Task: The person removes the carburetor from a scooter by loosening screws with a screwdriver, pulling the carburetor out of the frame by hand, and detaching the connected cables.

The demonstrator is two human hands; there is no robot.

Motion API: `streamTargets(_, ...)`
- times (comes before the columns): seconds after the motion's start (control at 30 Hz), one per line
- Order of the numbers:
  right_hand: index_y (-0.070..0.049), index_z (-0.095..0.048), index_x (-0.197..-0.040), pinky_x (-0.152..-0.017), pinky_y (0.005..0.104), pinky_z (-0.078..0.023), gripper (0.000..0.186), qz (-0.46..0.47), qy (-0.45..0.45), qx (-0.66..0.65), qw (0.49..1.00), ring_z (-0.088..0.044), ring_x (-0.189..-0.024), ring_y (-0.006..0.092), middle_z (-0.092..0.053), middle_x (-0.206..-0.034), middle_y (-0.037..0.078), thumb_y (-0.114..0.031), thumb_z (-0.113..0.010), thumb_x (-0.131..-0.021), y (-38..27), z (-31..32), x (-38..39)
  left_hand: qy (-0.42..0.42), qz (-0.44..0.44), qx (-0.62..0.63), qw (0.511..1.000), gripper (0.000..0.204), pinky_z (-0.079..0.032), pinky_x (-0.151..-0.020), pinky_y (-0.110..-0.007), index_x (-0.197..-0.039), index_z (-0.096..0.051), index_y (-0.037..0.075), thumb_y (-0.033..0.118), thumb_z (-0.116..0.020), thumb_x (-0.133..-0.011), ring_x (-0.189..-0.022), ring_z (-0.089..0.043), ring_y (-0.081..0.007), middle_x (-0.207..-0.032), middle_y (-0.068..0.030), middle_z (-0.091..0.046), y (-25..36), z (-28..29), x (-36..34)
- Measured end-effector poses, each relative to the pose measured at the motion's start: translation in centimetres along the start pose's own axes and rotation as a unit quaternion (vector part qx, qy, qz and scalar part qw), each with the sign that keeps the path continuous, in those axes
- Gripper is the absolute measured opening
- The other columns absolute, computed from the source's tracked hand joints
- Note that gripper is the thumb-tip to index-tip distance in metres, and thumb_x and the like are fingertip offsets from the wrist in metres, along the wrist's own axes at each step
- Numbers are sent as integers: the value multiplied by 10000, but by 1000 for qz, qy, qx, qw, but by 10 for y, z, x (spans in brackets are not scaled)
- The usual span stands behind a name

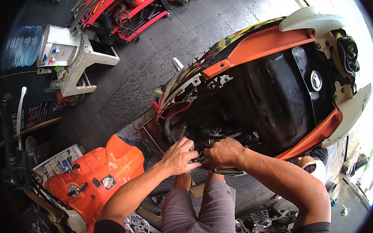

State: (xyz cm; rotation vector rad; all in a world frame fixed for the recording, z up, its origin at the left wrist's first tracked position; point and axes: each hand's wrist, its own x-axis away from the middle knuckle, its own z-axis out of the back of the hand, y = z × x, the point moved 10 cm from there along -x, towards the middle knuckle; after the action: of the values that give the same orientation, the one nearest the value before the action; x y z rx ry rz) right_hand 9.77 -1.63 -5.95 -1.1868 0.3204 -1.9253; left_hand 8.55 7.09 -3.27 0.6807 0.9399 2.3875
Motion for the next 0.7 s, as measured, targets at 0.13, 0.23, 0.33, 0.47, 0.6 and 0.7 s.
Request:
streamTargets(0.13, -120, -768, -974, -757, 420, -564, 301, -2, -21, 47, 999, -761, -873, 293, -769, -874, 99, -399, -709, -881, 3, 4, 7, 5, -17, 8, 1000, 269, -489, -879, -437, -833, -726, 54, 297, -817, -765, -994, -542, -317, -947, -110, -561, 8, -2, -6)
streamTargets(0.23, -111, -721, -830, -699, 446, -564, 271, -75, 27, 89, 993, -751, -774, 310, -746, -786, 113, -359, -643, -907, -1, 42, 23, -1, -19, 4, 1000, 224, -459, -915, -459, -828, -737, 71, 280, -796, -775, -996, -546, -322, -932, -110, -564, 9, -3, -9)
streamTargets(0.33, -36, -640, -961, -635, 431, -590, 241, -162, 186, 12, 969, -752, -767, 327, -736, -834, 154, -264, -673, -891, -18, 96, 60, 31, -58, -48, 997, 173, -422, -972, -499, -785, -716, 64, 231, -757, -786, -986, -558, -333, -895, -117, -570, 22, 10, -12)
streamTargets(0.47, 6, -541, -1014, -639, 523, -581, 216, -175, 274, -209, 922, -715, -758, 436, -693, -833, 248, -156, -636, -905, -30, 76, 80, 9, -126, -71, 989, 192, -442, -964, -517, -768, -692, 57, 238, -754, -788, -959, -575, -340, -868, -129, -571, 27, 8, -12)
streamTargets(0.6, 3, -545, -990, -615, 537, -516, 179, -198, 443, -425, 764, -688, -714, 437, -671, -822, 264, -174, -575, -992, -34, -12, 80, -136, -130, -1, 982, 204, -497, -864, -491, -842, -686, 40, 203, -766, -748, -909, -598, -347, -868, -132, -578, 19, -26, -22)
streamTargets(0.7, 9, -584, -1112, -625, 439, -525, 213, -262, 453, -549, 652, -683, -649, 312, -657, -745, 185, -182, -517, -1044, -43, -73, 69, -150, -136, 33, 979, 173, -510, -780, -453, -821, -673, 32, 179, -755, -782, -865, -608, -336, -826, -122, -592, 22, -29, -35)
